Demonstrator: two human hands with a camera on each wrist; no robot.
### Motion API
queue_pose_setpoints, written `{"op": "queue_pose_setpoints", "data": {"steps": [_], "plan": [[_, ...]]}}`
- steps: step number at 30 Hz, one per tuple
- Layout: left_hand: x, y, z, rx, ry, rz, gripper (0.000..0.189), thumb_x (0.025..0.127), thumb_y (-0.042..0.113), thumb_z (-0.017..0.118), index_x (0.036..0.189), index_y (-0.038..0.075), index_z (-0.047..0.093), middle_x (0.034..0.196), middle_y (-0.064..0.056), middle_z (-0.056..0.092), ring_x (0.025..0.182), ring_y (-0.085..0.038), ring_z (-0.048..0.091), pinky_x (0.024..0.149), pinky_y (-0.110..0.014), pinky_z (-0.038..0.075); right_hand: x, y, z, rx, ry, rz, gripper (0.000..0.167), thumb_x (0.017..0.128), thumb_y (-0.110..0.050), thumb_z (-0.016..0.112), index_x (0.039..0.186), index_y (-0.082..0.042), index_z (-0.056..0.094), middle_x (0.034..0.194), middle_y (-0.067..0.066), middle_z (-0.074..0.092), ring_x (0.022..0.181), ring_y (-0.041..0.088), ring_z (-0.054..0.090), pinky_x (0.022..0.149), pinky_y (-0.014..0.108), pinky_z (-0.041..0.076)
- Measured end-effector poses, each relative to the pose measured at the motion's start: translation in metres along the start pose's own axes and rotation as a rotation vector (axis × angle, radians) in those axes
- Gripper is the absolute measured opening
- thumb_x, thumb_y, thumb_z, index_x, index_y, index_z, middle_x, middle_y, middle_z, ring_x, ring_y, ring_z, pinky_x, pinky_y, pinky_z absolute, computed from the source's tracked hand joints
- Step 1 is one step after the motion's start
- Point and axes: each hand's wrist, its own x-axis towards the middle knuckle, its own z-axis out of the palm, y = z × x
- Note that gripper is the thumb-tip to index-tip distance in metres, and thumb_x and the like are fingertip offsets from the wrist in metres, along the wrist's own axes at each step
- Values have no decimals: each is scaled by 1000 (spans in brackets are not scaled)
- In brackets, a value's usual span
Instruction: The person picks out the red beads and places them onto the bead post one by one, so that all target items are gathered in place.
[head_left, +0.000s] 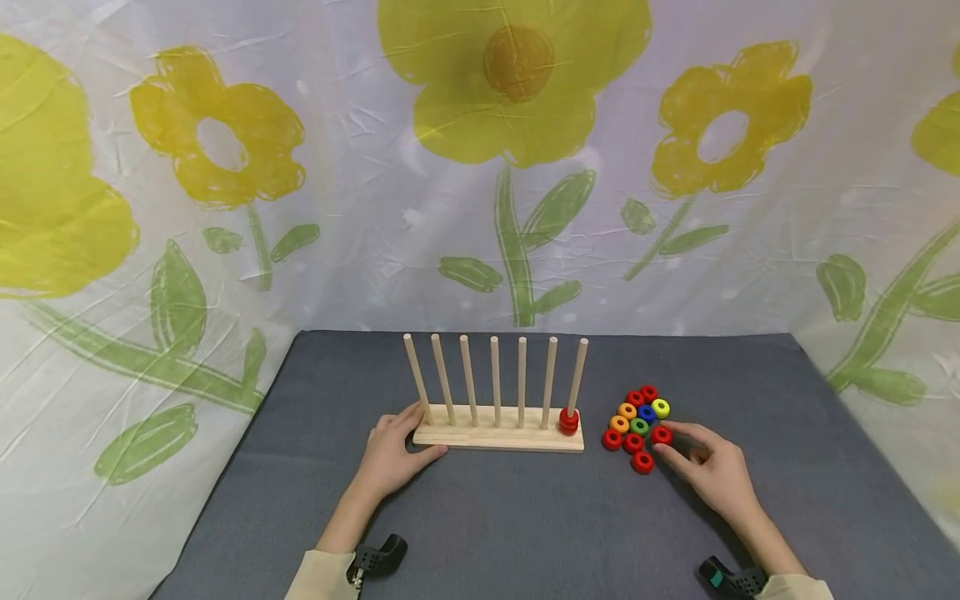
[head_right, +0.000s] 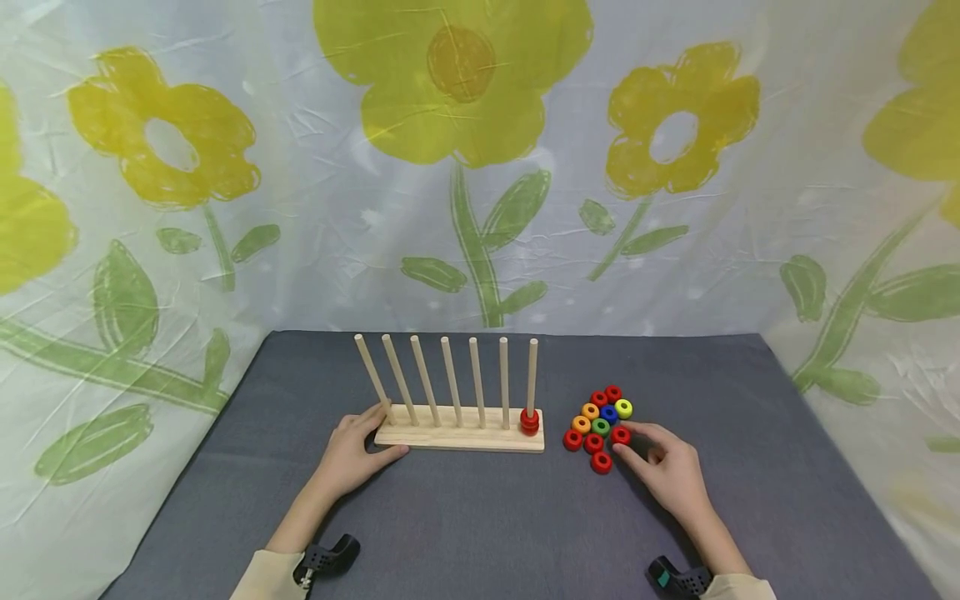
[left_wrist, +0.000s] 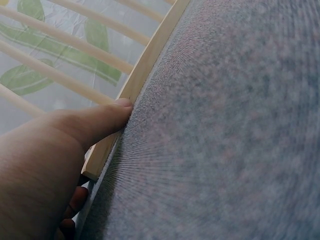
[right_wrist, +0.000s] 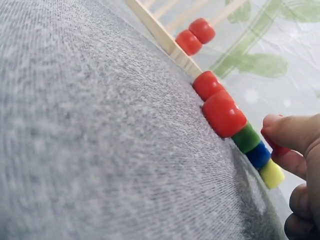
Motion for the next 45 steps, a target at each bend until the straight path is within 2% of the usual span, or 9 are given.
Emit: {"op": "queue_pose_setpoints", "data": {"steps": [21, 28, 36, 45], "plan": [[-1, 2, -1, -9, -16, -11, 87, 85, 49, 81, 152, 5, 48, 154, -12, 46, 123, -36, 47, 99, -58, 35, 0, 0, -3, 15, 6, 21, 36, 85, -23, 86, 118, -13, 76, 59, -4, 41, 40, 2, 25, 36, 26, 28], [-1, 0, -1, 0, -1, 4, 88, 84, 50, 81, 152, 5, 48, 153, -13, 46, 122, -37, 48, 98, -58, 36, 3, -3, -3, 29, -6, 47, 38, 85, -24, 86, 119, -14, 74, 48, -8, 35, 39, 6, 26, 36, 27, 28], [-2, 1, -1, -2, -2, 6, 88, 84, 51, 80, 152, 5, 47, 153, -13, 46, 122, -37, 48, 98, -58, 36, 4, -9, -3, 30, -13, 31, 35, 85, -25, 86, 118, -18, 75, 48, -9, 35, 38, 7, 27, 35, 28, 29], [0, -1, 0, -2, -10, -8, 89, 85, 51, 80, 153, 6, 47, 154, -12, 45, 124, -37, 47, 97, -58, 36, 7, -13, -2, 41, -19, 16, 36, 85, -23, 86, 119, -16, 75, 48, -12, 32, 41, 1, 22, 35, 27, 27]]}}
